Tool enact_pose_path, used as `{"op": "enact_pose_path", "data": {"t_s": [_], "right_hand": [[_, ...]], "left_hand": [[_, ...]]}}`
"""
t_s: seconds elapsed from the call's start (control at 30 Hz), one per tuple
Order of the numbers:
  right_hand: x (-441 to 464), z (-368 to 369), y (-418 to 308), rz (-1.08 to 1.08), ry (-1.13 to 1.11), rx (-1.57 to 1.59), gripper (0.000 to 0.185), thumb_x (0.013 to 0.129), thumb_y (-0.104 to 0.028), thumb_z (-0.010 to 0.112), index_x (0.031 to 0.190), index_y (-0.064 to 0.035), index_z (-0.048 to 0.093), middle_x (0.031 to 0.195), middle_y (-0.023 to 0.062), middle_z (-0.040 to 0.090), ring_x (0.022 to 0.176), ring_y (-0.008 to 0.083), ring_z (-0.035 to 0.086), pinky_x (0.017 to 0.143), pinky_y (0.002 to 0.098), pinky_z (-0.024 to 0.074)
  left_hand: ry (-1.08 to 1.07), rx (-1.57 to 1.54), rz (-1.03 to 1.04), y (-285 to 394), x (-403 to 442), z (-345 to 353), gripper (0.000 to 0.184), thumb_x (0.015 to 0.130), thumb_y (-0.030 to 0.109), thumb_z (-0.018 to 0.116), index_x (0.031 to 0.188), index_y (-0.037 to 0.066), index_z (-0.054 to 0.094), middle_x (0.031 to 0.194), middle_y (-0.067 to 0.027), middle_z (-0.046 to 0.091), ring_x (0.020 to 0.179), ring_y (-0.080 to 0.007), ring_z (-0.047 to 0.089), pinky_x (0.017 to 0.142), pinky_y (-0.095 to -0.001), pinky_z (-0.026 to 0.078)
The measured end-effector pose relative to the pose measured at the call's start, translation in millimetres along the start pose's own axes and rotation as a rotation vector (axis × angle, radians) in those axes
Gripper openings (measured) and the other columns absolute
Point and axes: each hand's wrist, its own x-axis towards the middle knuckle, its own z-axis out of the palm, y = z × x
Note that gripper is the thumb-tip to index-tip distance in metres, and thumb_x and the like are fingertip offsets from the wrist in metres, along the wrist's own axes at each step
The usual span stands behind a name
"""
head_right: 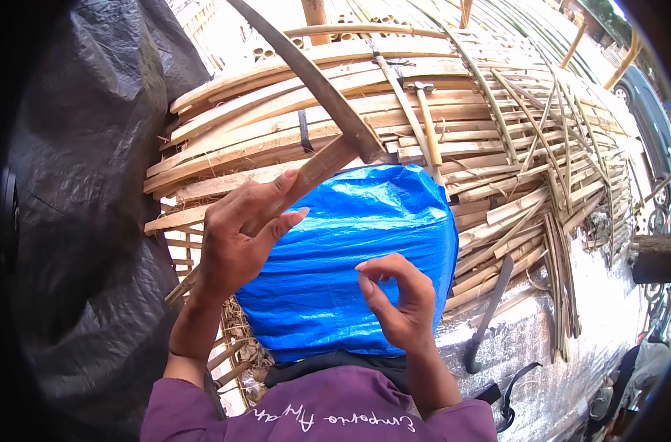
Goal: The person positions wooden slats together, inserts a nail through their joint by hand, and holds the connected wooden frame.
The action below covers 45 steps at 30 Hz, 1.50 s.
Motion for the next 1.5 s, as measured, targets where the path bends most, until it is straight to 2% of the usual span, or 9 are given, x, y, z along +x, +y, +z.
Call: {"op": "enact_pose_path", "data": {"t_s": [0.43, 0.6, 0.7, 0.87, 0.93, 1.03, 1.27, 1.47, 1.5], "right_hand": [[-3, -3, 37, 0.285, -0.030, 0.017, 0.013, 0.084, -0.008, 0.065, 0.096, -0.0018, 0.065, 0.084, 0.0035, 0.064, 0.072, 0.0079, 0.051, 0.068, 0.0225, 0.0411], [3, 5, 40, 0.421, 0.029, 0.107, 0.024, 0.090, -0.016, 0.061, 0.110, -0.0024, 0.059, 0.088, 0.0053, 0.062, 0.074, 0.0084, 0.052, 0.069, 0.0235, 0.0427], [9, 3, 47, 0.350, 0.049, 0.205, 0.026, 0.095, -0.018, 0.053, 0.115, -0.0016, 0.055, 0.088, 0.0058, 0.060, 0.076, 0.0088, 0.052, 0.071, 0.0236, 0.0429], [20, 27, 52, 0.174, 0.205, 0.289, 0.022, 0.101, -0.021, 0.043, 0.104, -0.0015, 0.054, 0.082, 0.0037, 0.055, 0.075, 0.0082, 0.050, 0.069, 0.0236, 0.0427], [20, 29, 63, 0.118, 0.176, 0.237, 0.023, 0.101, -0.021, 0.043, 0.104, -0.0013, 0.054, 0.080, 0.0032, 0.055, 0.074, 0.0080, 0.050, 0.067, 0.0235, 0.0431], [28, 44, 60, 0.040, 0.210, 0.203, 0.027, 0.101, -0.024, 0.041, 0.099, -0.0007, 0.054, 0.077, 0.0016, 0.054, 0.069, 0.0068, 0.049, 0.062, 0.0231, 0.0431], [34, 58, 53, 0.160, 0.317, 0.455, 0.032, 0.102, -0.027, 0.038, 0.086, -0.0042, 0.053, 0.072, -0.0014, 0.051, 0.062, 0.0028, 0.045, 0.055, 0.0190, 0.0383], [29, 67, 41, 0.352, 0.340, 0.607, 0.032, 0.099, -0.029, 0.042, 0.092, -0.0005, 0.055, 0.080, 0.0059, 0.057, 0.067, 0.0089, 0.055, 0.061, 0.0229, 0.0469], [29, 65, 40, 0.343, 0.339, 0.606, 0.032, 0.099, -0.029, 0.042, 0.092, -0.0005, 0.055, 0.080, 0.0059, 0.057, 0.067, 0.0089, 0.055, 0.061, 0.0229, 0.0469]], "left_hand": [[-0.065, -0.101, -0.345, -21, -46, 38, 0.046, 0.076, 0.001, 0.074, 0.120, 0.008, 0.062, 0.094, -0.0101, 0.068, 0.084, -0.0114, 0.063, 0.074, -0.0255, 0.051], [-0.105, -0.206, -0.430, -17, -53, 50, 0.046, 0.076, 0.001, 0.074, 0.120, 0.007, 0.061, 0.101, -0.0108, 0.068, 0.091, -0.0118, 0.063, 0.079, -0.0258, 0.051], [-0.102, -0.302, -0.459, -16, -57, 59, 0.045, 0.077, 0.001, 0.073, 0.120, 0.005, 0.061, 0.107, -0.0115, 0.066, 0.095, -0.0124, 0.062, 0.081, -0.0259, 0.052], [-0.079, -0.502, -0.521, -17, -66, 75, 0.044, 0.079, -0.001, 0.070, 0.122, 0.003, 0.059, 0.115, -0.0125, 0.063, 0.101, -0.0140, 0.060, 0.081, -0.0251, 0.053], [0.011, -0.577, -0.590, -13, -67, 77, 0.044, 0.078, 0.002, 0.072, 0.121, 0.005, 0.060, 0.105, -0.0113, 0.067, 0.088, -0.0100, 0.062, 0.074, -0.0243, 0.052], [0.006, -0.595, -0.597, -5, -61, 74, 0.044, 0.080, 0.000, 0.071, 0.122, 0.004, 0.059, 0.106, -0.0101, 0.066, 0.090, -0.0084, 0.061, 0.073, -0.0214, 0.051], [0.039, -0.643, -0.516, -8, -68, 83, 0.049, 0.081, -0.006, 0.067, 0.127, 0.001, 0.053, 0.118, -0.0118, 0.061, 0.095, -0.0123, 0.062, 0.074, -0.0211, 0.053], [0.139, -0.682, -0.456, -9, -75, 90, 0.050, 0.081, -0.008, 0.065, 0.129, 0.002, 0.052, 0.110, -0.0115, 0.064, 0.084, -0.0086, 0.062, 0.064, -0.0183, 0.050], [0.126, -0.741, -0.518, -4, -75, 86, 0.049, 0.081, -0.010, 0.064, 0.128, 0.001, 0.053, 0.113, -0.0115, 0.063, 0.092, -0.0122, 0.062, 0.074, -0.0215, 0.051]]}}
